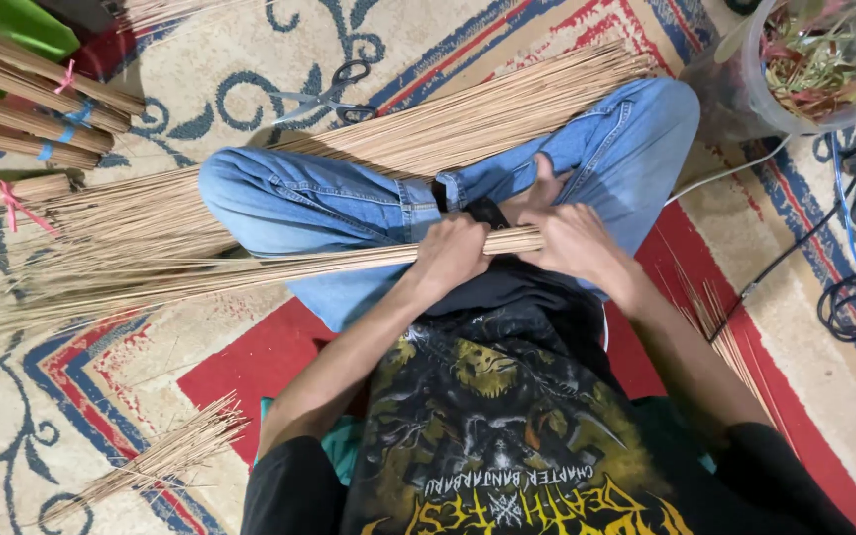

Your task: Gathering thin wooden sticks into bundles and tying them with plastic strips

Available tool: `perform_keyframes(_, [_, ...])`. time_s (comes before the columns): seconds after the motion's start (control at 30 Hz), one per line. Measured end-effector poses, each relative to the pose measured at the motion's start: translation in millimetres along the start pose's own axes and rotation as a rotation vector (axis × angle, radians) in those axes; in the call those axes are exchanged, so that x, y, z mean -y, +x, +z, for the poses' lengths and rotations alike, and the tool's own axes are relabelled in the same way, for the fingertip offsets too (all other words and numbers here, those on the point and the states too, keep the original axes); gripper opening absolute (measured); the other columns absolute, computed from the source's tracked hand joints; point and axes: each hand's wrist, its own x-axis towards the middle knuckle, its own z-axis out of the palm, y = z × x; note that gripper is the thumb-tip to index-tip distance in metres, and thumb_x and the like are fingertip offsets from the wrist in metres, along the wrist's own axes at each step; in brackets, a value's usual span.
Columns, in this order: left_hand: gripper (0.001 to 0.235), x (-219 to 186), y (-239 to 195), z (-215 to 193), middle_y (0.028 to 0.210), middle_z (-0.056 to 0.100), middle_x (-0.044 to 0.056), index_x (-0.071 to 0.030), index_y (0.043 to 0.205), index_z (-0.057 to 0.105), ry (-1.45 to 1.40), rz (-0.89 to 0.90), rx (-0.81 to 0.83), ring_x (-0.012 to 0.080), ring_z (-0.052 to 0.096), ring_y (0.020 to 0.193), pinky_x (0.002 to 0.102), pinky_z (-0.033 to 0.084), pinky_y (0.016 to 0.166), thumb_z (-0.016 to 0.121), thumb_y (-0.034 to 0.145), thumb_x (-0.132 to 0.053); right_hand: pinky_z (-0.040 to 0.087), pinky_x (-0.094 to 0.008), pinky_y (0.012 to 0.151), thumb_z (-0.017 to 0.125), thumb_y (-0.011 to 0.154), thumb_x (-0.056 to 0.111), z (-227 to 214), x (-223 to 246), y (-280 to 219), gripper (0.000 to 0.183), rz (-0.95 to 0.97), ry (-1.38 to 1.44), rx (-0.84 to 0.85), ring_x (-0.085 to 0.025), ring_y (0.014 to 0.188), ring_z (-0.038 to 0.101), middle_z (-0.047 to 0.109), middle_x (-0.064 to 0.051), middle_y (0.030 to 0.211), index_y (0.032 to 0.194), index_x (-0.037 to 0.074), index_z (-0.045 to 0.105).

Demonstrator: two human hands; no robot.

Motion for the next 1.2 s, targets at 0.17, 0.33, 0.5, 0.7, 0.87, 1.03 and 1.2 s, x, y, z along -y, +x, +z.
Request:
perform_keyframes(0.17, [0.027,-4.0,-4.0,-0.9,0.089,0.072,0.022,-0.002,0.097,0.074,0.078,-0.026,-0.011,0.0465,0.074,0.089,0.056,0.06,0.079,0.057,0.083,-0.017,0.026,-0.068,0.113,0.049,0.088,0.06,-49.6,2.7,-22.7,0.079,0.05,0.949,-0.295,-0.05,0.141,0.038,0.048,-0.028,0.148,0.149,0.01,0.04])
perform_keyframes(0.33, [0.027,-37.2,13.2,-23.0,0.087,0.074,0.021,-0.002,0.092,0.076,0.125,-0.002,-0.052,0.0455,0.075,0.087,0.055,0.06,0.078,0.06,0.077,-0.018,0.017,-0.068,0.119,0.015,0.1,0.079,-19.6,8.8,-4.7,0.095,0.082,1.335,-0.595,-0.046,0.151,0.026,0.041,-0.026,0.159,0.158,0.004,0.018])
perform_keyframes(0.5, [0.023,-52.6,4.9,-14.8,0.081,0.073,0.024,0.0,0.09,0.075,0.141,0.036,-0.043,0.0471,0.075,0.084,0.057,0.06,0.075,0.064,0.076,-0.015,-0.004,-0.075,0.12,0.011,0.094,0.084,-7.3,-23.8,-13.6,0.095,0.07,1.453,-0.595,-0.038,0.16,0.009,0.012,-0.012,0.175,0.167,0.024,0.005])
perform_keyframes(0.7, [0.026,-56.4,3.5,-28.6,0.078,0.073,0.023,-0.002,0.091,0.074,0.166,0.048,-0.016,0.0467,0.075,0.082,0.056,0.06,0.073,0.061,0.077,-0.019,0.003,-0.072,0.118,0.012,0.092,0.089,-28.7,-24.5,-19.9,0.104,-0.115,1.044,-0.547,-0.037,0.158,0.012,0.018,-0.014,0.172,0.166,0.017,0.006])
perform_keyframes(0.87, [0.025,-45.9,19.9,-6.8,0.076,0.072,0.023,0.001,0.083,0.075,0.232,0.069,-0.031,0.0468,0.075,0.079,0.055,0.06,0.072,0.065,0.077,-0.02,0.026,-0.062,0.119,0.085,0.069,0.031,-91.1,14.8,-45.3,0.096,-0.158,0.313,-0.264,-0.043,0.146,0.036,0.044,-0.022,0.152,0.149,0.001,0.039])
perform_keyframes(1.03, [0.026,-55.8,14.4,-7.8,0.073,0.072,0.024,0.001,0.079,0.075,0.213,0.118,-0.01,0.048,0.074,0.078,0.056,0.06,0.071,0.064,0.076,-0.022,0.056,-0.053,0.064,0.064,0.078,0.042,28.4,-14.3,-14.3,0.039,0.15,-0.293,-0.001,-0.033,0.077,0.076,0.075,-0.003,0.083,0.109,0.021,0.072])
perform_keyframes(1.2, [0.04,-25.0,-24.7,-58.5,0.087,0.076,0.027,0.007,0.092,0.077,0.302,-0.117,0.081,0.0477,0.075,0.091,0.054,0.059,0.081,0.067,0.085,-0.031,0.06,-0.045,0.067,0.059,0.077,0.029,-62.1,-24.2,-48.8,0.026,0.265,-0.36,0.127,-0.033,0.076,0.078,0.077,-0.009,0.075,0.082,0.016,0.081])
